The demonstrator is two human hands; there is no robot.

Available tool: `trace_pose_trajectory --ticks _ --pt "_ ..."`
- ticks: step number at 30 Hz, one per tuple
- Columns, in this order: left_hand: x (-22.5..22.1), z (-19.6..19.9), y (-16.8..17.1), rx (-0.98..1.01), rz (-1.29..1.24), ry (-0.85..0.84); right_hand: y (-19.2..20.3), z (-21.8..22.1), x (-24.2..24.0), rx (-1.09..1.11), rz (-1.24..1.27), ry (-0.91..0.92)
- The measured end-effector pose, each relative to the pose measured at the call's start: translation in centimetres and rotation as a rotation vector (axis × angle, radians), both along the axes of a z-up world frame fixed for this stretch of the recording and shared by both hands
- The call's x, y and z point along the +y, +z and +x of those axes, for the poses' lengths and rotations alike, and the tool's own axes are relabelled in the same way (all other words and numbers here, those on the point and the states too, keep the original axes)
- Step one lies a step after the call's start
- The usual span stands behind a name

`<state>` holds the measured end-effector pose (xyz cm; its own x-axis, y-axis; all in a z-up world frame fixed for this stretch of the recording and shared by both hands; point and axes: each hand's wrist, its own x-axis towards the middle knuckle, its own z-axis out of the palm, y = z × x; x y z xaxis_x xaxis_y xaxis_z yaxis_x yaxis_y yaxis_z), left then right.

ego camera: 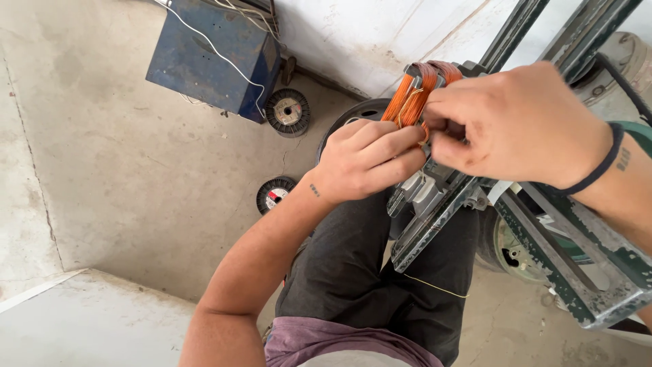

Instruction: Tying and securing copper wire coils on a winding machine using pliers

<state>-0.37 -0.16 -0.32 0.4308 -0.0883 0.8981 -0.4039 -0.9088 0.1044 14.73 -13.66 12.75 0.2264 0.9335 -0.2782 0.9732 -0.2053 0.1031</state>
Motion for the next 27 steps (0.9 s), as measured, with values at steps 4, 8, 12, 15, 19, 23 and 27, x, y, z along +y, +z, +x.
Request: trace_pose_trajectory --ticks 4,8,12,15,19,23,27 --pt "0.6 -1.7 -0.1 0.223 -0.033 -0.138 -1.0 1.8 -1.5 -0.24 0.223 0.175" --pt "0.6 -2.5 0.2 0.319 -0.05 -0.155 -1.8 1.9 -1.4 -0.35 0.239 0.245" --pt "-0.3 -3.1 0.7 0.415 -0.06 -0.09 -0.7 1.9 -1.8 -0.267 0.271 0.214" --pt "-0.9 -3.9 1.2 0.489 -0.45 -0.246 3.5 0.9 -4.2 0.054 0.261 0.034" --pt "-6.0 -7.8 -6.8 0.415 -1.549 -0.211 -13.1 8.0 -32.0 0.676 0.82 -0.51" --pt "-11.8 -11.4 -8.1 0.8 -1.682 -0.328 -15.0 -4.7 -36.8 0.586 1.29 -0.409" --pt "-13.4 -14.2 -7.2 1.164 -1.72 -0.624 -12.4 -12.4 -32.9 0.482 1.073 -0.78"
